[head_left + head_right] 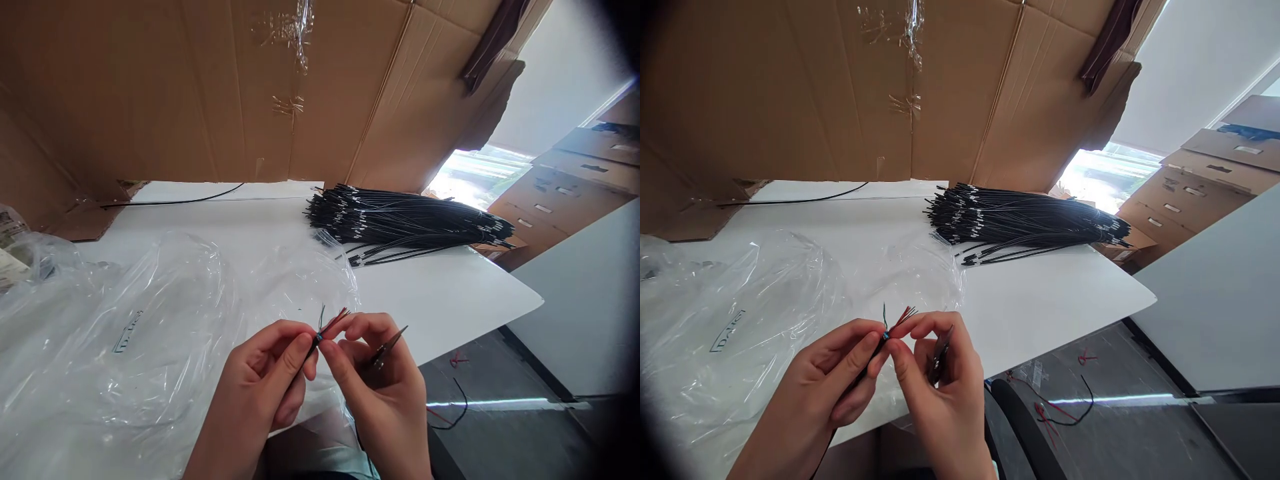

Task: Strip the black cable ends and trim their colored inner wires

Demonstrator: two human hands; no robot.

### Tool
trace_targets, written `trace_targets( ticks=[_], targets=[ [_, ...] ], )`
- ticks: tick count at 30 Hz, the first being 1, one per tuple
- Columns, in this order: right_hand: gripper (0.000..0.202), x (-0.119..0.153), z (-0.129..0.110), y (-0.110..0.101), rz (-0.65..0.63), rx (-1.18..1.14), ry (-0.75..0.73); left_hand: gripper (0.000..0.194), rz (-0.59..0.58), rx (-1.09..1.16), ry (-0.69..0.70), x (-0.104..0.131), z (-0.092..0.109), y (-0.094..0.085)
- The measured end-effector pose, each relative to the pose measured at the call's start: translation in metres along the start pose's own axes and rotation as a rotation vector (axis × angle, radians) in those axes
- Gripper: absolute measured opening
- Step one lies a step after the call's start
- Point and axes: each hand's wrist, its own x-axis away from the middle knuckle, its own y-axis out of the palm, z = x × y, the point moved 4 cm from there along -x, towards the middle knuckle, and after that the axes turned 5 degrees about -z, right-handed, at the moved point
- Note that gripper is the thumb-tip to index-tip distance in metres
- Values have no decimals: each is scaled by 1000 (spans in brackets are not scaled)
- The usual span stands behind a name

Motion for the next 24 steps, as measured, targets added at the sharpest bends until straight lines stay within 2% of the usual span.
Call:
trace_targets(
  ticks=[4,8,10,14,17,21,24],
  targets=[
    [19,-1,-1,2,35,102,-66,23,-82,96,-56,-5,3,5],
    [21,-2,-5,4,15,207,-130,25,-87,24,-65,-9,3,5],
    [21,-4,-4,-1,-20,260,-104,25,-65,-4,-73,-9,0,3],
    [14,-13,1,-13,-289,479,45,28,-9,-12,-80,-10,-3,-1],
    [26,-19,2,-21,-470,697,109,27,-12,-22,-71,-10,-4,-3],
    [27,-23,-2,-21,-572,957,44,22,-9,-80,-62,-8,-5,-7],
    [25,-24,-3,-17,-601,1042,-37,19,1,-112,-47,-9,-6,-9]
  ],
)
